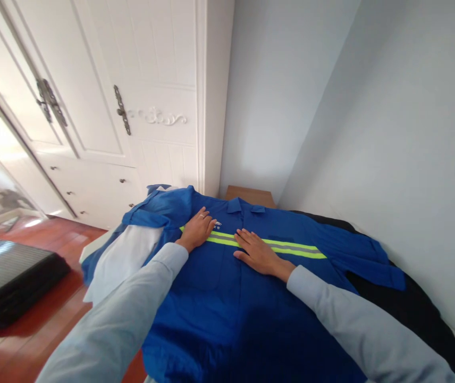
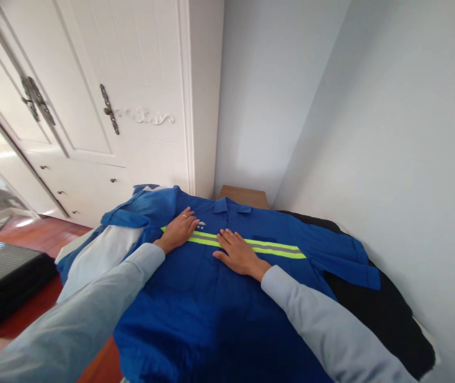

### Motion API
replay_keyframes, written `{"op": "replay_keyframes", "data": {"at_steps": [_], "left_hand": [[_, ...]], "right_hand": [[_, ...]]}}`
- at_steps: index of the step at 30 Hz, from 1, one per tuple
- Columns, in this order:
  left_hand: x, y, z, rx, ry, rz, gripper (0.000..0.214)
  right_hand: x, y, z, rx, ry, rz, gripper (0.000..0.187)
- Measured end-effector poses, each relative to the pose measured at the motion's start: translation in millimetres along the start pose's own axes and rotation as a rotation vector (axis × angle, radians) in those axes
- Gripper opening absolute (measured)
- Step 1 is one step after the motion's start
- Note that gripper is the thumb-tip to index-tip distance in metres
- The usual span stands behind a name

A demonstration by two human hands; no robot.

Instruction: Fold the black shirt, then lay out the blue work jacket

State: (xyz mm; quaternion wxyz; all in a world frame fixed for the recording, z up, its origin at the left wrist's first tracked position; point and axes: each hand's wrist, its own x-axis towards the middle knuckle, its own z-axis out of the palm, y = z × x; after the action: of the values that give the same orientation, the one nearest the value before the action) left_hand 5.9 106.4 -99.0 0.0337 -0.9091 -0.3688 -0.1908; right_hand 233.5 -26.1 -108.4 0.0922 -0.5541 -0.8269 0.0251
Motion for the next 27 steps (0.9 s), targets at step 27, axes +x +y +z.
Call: {"op": "replay_keyframes", "data": {"at_steps": [27], "left_hand": [[-175.6,-28.8,-60.0,0.052,-0.115,0.136,0.078]], "right_hand": [[-57.5,28.4,-16.7,-0.085,-0.104,0.173,0.08]]}}
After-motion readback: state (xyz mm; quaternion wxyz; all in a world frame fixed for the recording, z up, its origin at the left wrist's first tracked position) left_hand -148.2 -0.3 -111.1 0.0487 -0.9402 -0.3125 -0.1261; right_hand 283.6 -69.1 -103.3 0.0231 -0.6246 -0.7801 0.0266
